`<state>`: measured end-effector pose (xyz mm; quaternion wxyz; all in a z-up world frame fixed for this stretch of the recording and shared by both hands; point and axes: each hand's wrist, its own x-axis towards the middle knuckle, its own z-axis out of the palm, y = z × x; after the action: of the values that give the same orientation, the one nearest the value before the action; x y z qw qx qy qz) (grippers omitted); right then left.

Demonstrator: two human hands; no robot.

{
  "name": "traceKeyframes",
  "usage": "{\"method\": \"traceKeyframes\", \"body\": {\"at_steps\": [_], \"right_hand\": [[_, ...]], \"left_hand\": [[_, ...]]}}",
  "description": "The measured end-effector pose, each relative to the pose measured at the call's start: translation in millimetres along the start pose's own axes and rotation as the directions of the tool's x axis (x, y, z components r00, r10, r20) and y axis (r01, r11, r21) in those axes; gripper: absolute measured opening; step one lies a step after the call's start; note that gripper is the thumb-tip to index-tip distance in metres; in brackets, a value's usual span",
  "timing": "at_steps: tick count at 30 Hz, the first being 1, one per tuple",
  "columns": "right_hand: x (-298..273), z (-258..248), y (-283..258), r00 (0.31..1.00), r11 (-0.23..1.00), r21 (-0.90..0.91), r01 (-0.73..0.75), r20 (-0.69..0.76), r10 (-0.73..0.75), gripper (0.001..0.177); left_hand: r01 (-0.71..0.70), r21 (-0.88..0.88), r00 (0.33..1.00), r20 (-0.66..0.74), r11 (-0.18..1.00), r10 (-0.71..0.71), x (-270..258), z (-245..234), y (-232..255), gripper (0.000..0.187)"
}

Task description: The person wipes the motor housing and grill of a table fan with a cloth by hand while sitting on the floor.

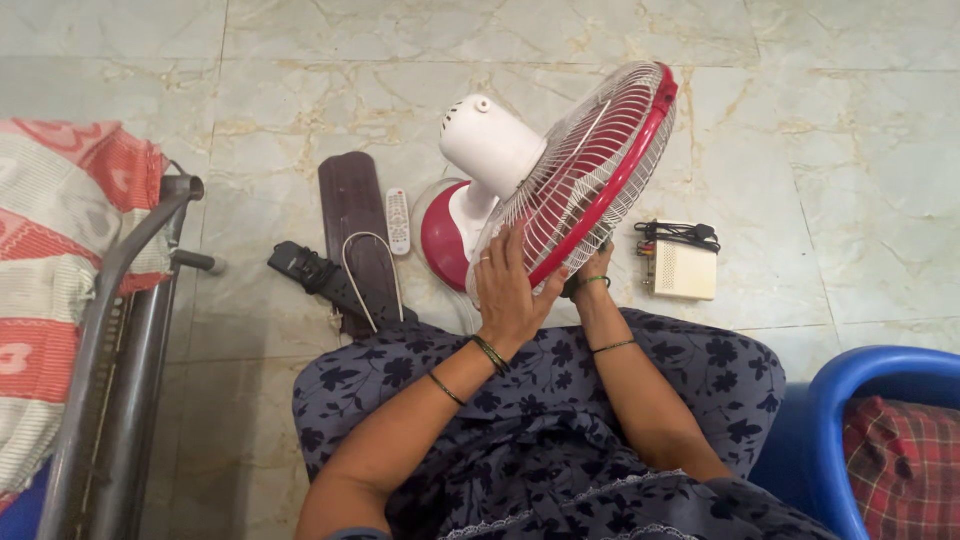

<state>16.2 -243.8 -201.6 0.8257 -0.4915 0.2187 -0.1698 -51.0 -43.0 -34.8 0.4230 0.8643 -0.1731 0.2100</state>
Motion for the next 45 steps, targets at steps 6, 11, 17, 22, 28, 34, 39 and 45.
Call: {"method": "traceKeyframes", "body": {"at_steps": [6,11,17,22,28,34,39,45], "right_hand": [[0,3,11,0.998,0.991,-0.134,-0.005,-0.056,-0.003,0.026],[-19,20,11,0.961,0.953,-0.144,-0.266,-0.109,0.252,0.044],[16,4,37,1.0,0.998,-0.063,-0.004,-0.012,0.003,0.041],[36,-17,28,0.988,1.0,0.002,-0.012,-0.154,0.012,0.042],[43,-38,45,0.967,0.996,-0.08,-0.036,-0.255,0.015,0.06],[39,-61,79,0.954,0.811,-0.563,-0.161,-0.299,-0.018,0.06],[41,-55,102,0.922,0.499,-0.803,-0.324,-0.152,0.355,0.06],[71,-39,122,0.963,0.403,-0.903,-0.149,-0.04,0.266,0.058]], "left_hand": [[0.08,-0.055,0.996,-0.021,0.995,-0.082,29,-17,-15,0.087],[0.088,-0.049,0.996,-0.015,0.995,-0.089,56,-37,-47,0.084],[0.095,-0.111,0.993,-0.06,0.989,-0.102,86,-68,-76,0.074],[0.202,-0.135,0.976,-0.059,0.97,-0.212,104,-91,-83,0.072],[0.144,-0.16,0.983,-0.091,0.977,-0.159,118,-89,-87,0.071],[0.186,-0.165,0.98,-0.046,0.969,-0.196,129,-98,-92,0.07],[0.253,-0.188,0.964,-0.03,0.949,-0.263,141,-103,-97,0.066],[0.229,-0.185,0.971,-0.031,0.956,-0.239,144,-106,-109,0.062]]}}
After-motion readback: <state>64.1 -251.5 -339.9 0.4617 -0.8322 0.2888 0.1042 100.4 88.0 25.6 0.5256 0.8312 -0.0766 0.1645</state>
